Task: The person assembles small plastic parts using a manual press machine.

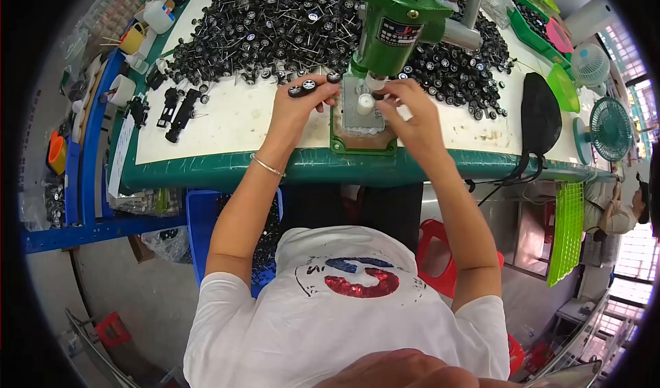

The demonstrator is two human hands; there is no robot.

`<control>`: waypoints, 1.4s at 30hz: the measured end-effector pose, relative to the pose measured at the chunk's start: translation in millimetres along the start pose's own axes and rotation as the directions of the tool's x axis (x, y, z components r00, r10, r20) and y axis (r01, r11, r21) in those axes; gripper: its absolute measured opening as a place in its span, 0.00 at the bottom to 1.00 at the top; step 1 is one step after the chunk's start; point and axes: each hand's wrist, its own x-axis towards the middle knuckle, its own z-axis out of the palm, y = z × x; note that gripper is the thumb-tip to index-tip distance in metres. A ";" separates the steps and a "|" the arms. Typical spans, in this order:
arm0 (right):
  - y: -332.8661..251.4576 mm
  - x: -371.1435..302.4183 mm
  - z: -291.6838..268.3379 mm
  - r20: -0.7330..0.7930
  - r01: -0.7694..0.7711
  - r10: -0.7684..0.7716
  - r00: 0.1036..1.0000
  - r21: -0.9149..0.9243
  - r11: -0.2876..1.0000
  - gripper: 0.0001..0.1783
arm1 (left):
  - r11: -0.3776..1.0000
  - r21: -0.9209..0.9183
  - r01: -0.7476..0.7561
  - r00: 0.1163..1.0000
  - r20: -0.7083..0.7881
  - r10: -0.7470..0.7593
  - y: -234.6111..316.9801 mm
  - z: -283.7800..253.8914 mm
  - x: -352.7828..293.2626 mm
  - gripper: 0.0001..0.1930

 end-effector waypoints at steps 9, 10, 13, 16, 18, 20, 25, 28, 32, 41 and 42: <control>-4.6 -1.2 13.7 -0.033 0.042 -0.042 0.999 0.002 0.999 0.08 | 0.994 0.060 -0.091 0.993 0.078 0.086 5.3 2.7 -10.0 0.08; -4.9 -1.3 14.8 -0.024 0.004 -0.002 1.000 0.044 0.999 0.08 | 0.994 0.058 -0.091 0.993 0.079 0.087 6.0 3.7 -11.1 0.08; -2.9 -1.5 15.0 0.004 -0.076 0.076 0.997 0.107 0.991 0.10 | 0.989 0.067 -0.135 0.986 0.104 0.128 9.1 9.0 -13.0 0.08; 3.8 -0.5 16.7 0.028 -0.161 0.158 0.987 0.149 0.976 0.15 | 0.979 0.083 -0.186 0.974 0.146 0.173 12.9 14.6 -13.4 0.08; 6.8 -0.1 17.4 0.038 -0.202 0.198 0.979 0.169 0.965 0.17 | 0.974 0.116 -0.193 0.973 0.151 0.175 12.7 15.4 -12.6 0.07; 9.7 0.6 14.5 -0.026 -0.133 0.145 0.989 0.270 0.954 0.20 | 0.971 0.100 -0.216 0.966 0.164 0.198 10.1 18.9 -9.6 0.07; 13.9 17.9 -25.2 -0.146 -0.208 0.297 0.944 0.434 0.876 0.17 | 0.952 0.114 -0.283 0.943 0.214 0.255 13.1 30.7 -5.8 0.08; 9.9 39.9 -60.6 -0.192 -0.218 0.350 0.917 0.495 0.841 0.16 | 0.960 0.049 -0.277 0.944 0.202 0.262 8.8 35.4 -4.2 0.08; -22.0 87.3 -94.4 -0.282 0.062 0.008 0.959 0.239 0.969 0.17 | 0.964 0.019 -0.266 0.946 0.197 0.257 10.5 41.9 -2.7 0.07; -111.8 170.3 -102.2 -0.361 0.042 0.333 0.871 0.730 0.682 0.15 | 0.948 0.080 -0.309 0.932 0.225 0.285 16.2 40.6 -0.5 0.07; -112.3 171.4 -99.9 -0.399 0.045 0.338 0.852 0.700 0.713 0.15 | 0.949 0.082 -0.305 0.933 0.228 0.280 15.4 40.5 0.0 0.07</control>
